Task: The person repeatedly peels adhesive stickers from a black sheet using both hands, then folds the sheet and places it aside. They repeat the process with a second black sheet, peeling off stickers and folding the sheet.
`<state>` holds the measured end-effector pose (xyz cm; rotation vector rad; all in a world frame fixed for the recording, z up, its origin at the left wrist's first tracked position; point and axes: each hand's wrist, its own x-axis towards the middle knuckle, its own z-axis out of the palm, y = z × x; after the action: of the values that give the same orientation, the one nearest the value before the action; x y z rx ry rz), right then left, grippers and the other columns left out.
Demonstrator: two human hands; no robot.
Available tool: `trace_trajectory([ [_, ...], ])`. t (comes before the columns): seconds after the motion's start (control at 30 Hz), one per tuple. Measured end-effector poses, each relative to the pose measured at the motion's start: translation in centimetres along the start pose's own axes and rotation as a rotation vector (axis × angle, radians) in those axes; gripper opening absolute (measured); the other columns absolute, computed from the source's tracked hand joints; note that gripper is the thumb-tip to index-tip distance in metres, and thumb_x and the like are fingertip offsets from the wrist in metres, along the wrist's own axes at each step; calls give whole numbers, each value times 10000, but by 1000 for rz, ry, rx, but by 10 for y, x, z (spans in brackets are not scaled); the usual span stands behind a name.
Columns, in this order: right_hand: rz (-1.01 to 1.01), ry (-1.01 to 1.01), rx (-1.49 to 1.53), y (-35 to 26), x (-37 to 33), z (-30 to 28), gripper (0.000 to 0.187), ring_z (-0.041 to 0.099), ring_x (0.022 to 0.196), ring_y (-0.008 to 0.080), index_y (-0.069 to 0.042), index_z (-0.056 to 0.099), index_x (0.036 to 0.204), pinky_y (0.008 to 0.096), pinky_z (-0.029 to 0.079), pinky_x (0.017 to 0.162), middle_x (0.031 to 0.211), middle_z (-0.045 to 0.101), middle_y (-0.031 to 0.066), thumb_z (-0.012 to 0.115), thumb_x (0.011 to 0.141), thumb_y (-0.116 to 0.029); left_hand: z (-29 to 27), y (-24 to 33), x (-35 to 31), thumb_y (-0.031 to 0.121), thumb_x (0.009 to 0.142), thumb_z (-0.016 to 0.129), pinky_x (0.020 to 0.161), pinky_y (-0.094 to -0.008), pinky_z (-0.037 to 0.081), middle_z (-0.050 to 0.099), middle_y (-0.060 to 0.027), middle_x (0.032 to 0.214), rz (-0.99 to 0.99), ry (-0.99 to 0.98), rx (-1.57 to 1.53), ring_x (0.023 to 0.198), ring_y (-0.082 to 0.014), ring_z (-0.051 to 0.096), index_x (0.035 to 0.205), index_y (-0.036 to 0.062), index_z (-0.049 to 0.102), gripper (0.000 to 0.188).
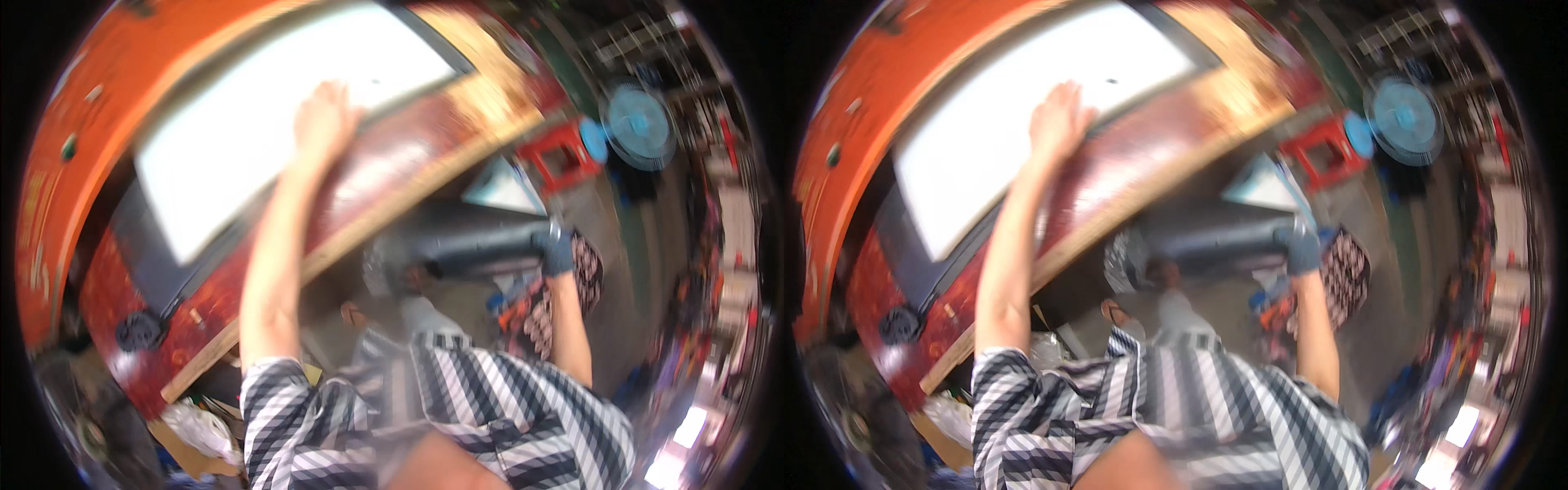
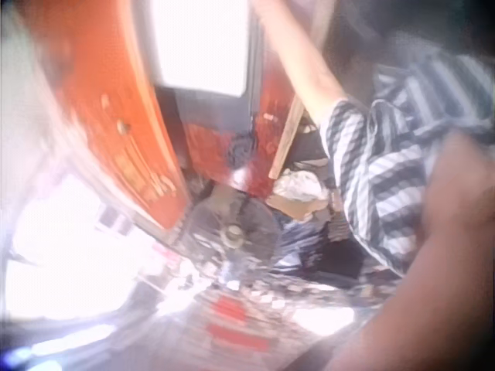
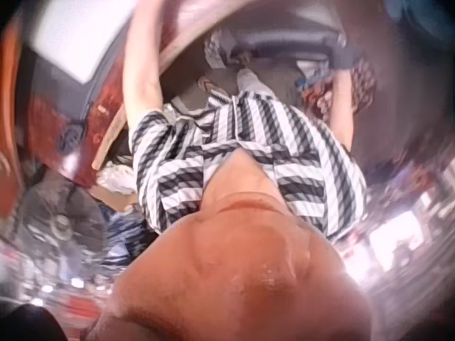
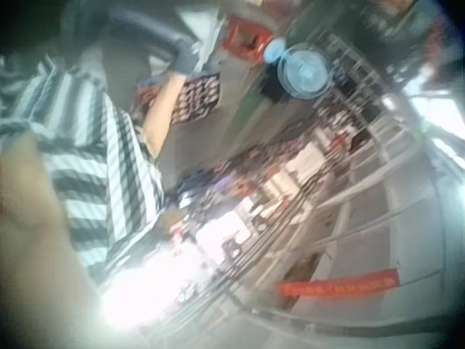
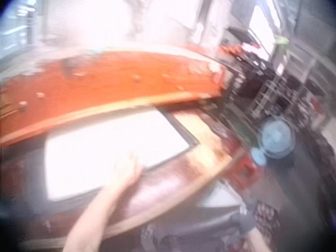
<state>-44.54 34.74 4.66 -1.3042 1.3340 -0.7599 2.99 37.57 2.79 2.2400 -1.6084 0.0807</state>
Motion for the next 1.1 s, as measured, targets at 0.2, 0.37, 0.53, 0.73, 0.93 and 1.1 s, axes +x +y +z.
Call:
trace_trajectory([
  [0.2,-100,172,358,-25,0,-70,184,606,755,150,-51,631,976,287,500,791,876,636,28,657,794,-62,57,92,55,415,925,530,1052,-434,371,495,-167,1383,295,-106,43,1290,-345,450,1336,57,500,546],
  [0.37,-97,272,508,-30,7,-106,178,619,838,163,-43,620,987,308,509,816,925,640,45,651,812,-59,65,165,-10,168,928,605,976,-343,452,641,-135,1196,558,-275,-1009,1129,-244,601,1232,16,596,340],
  [0.53,-146,454,504,-42,14,-153,199,638,877,190,-53,626,1010,346,522,836,949,651,63,668,816,-66,96,204,-63,268,945,608,1003,-309,410,598,-115,1244,-23,-562,-1378,1170,-174,543,1292,-15,534,454],
  [0.73,-455,374,348,-103,-5,-180,276,613,896,173,-66,635,1042,334,496,871,945,637,35,716,778,-76,120,213,-70,497,934,531,1037,-383,377,540,-138,1318,-226,-747,-1516,1222,-187,500,1355,-5,468,659],
  [0.93,-750,104,158,-166,-41,-149,312,581,994,184,-35,590,1131,331,443,952,1062,625,72,608,833,-125,58,179,-69,461,919,547,934,-410,472,568,-136,1281,187,-928,-2184,1134,-252,573,1337,79,497,568],
  [1.1,-996,-43,-58,-253,-28,-93,412,563,1148,215,12,535,1265,347,395,1042,1248,595,130,575,917,-203,-26,145,-31,433,933,526,908,-434,487,570,-116,1258,449,-540,-2483,1091,-266,590,1332,104,492,519],
])
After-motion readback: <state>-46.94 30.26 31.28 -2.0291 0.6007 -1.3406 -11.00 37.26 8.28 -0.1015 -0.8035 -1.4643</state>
